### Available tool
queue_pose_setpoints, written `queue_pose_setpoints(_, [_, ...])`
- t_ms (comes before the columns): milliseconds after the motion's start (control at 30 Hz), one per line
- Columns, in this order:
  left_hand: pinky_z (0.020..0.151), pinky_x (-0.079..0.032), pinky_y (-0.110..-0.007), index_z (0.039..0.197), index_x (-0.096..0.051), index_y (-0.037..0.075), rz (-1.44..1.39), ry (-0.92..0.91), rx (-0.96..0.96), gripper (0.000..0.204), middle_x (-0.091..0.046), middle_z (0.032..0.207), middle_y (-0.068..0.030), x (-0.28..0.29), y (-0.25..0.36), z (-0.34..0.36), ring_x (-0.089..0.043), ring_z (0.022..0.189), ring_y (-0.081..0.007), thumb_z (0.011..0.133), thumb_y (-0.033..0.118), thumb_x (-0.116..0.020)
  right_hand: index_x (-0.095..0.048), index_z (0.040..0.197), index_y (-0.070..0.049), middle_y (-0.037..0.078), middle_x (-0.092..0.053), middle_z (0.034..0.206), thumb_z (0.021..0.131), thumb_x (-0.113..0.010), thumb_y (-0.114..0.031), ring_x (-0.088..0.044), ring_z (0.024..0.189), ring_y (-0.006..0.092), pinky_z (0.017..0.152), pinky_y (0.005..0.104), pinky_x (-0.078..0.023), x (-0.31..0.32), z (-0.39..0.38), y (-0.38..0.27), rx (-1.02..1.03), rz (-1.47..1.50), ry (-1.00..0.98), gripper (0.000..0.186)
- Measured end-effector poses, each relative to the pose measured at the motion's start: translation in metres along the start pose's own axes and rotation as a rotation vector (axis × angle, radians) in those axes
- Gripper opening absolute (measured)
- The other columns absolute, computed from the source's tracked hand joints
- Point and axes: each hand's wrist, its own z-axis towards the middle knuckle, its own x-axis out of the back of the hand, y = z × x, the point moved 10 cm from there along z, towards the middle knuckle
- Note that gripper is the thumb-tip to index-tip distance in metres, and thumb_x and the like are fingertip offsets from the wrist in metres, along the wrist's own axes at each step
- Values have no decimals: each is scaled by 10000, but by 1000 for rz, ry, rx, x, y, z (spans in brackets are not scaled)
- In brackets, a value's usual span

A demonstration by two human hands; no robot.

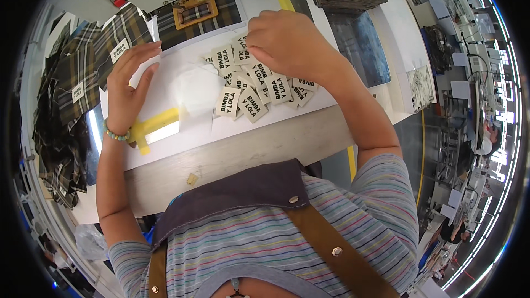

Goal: The person repeatedly sews small rectangular fabric labels onto plaid fabric pieces using a sewing machine. They pick up a label, place it on a fabric piece, guide it under the machine's needle, and then move the finished item to a stack on the left.

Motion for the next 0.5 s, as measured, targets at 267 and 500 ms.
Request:
queue_pose_setpoints(267, [814,-546,-258,1334,-708,21,-1169,-161,649,356,-752,1017,-42,-63,11,5,-724,988,-109,1103,286,-659,-802,1011,-130,2,-732,969,813,-813,-144,-728,930,214,710,329,-593,57,6,-59,401,-69,435,200])
queue_pose_setpoints(500, [771,-542,-219,1208,-737,17,-948,-58,549,208,-750,934,22,-69,4,16,-644,829,-27,1027,117,-758,-820,1089,-62,74,-766,1001,905,-808,-123,-741,899,220,753,318,-603,40,16,-22,95,167,401,194])
